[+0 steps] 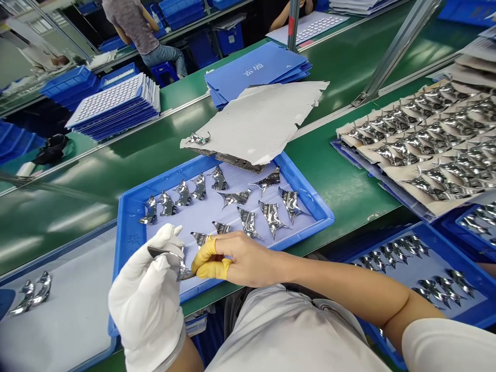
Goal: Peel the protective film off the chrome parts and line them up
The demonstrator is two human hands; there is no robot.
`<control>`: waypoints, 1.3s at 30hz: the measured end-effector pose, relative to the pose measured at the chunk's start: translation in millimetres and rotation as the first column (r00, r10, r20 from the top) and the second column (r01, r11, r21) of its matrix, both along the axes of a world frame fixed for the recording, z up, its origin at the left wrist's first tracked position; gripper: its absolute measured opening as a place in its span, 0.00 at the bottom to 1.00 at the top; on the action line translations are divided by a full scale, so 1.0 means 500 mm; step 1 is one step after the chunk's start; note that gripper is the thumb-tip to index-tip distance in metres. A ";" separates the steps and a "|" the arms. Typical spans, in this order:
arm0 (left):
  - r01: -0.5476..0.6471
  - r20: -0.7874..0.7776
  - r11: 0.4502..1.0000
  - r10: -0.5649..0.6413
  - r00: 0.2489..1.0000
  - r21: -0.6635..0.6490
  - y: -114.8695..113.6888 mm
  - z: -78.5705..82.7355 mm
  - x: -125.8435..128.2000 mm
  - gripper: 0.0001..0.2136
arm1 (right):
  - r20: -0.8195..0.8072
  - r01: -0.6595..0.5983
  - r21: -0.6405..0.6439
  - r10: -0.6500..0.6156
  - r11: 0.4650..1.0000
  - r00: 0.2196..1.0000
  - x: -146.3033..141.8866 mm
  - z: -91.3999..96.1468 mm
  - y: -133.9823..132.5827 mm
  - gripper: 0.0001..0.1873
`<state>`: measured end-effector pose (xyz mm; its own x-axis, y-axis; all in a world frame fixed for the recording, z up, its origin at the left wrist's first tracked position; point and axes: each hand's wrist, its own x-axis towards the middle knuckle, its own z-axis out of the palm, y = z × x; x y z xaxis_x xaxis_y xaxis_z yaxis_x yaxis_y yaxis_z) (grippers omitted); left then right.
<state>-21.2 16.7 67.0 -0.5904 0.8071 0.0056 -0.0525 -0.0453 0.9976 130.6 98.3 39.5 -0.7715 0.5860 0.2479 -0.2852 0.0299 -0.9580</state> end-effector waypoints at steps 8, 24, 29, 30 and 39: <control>0.011 0.127 0.974 0.019 0.992 -0.226 0.021 -0.050 -0.001 0.17 | -0.201 -0.247 -0.764 0.144 0.596 0.969 -0.024 -0.017 -0.011 0.16; -0.055 0.147 0.975 0.088 0.985 -0.214 0.034 -0.049 -0.048 0.16 | 0.646 -0.022 0.444 -0.303 0.896 0.700 -0.006 0.001 0.166 0.09; -0.005 0.122 0.981 0.030 0.992 -0.196 0.022 -0.065 -0.048 0.16 | 0.686 -0.171 0.708 -0.609 0.685 0.399 -0.073 -0.041 0.247 0.14; 0.011 0.112 0.982 0.011 0.994 -0.190 0.021 -0.067 -0.046 0.16 | 0.695 -0.189 0.707 -0.618 0.682 0.369 -0.089 -0.052 0.257 0.14; 0.056 0.125 0.974 -0.029 0.992 -0.218 0.019 -0.073 -0.046 0.19 | 0.724 -0.256 0.688 -0.664 0.679 0.187 -0.172 -0.109 0.322 0.16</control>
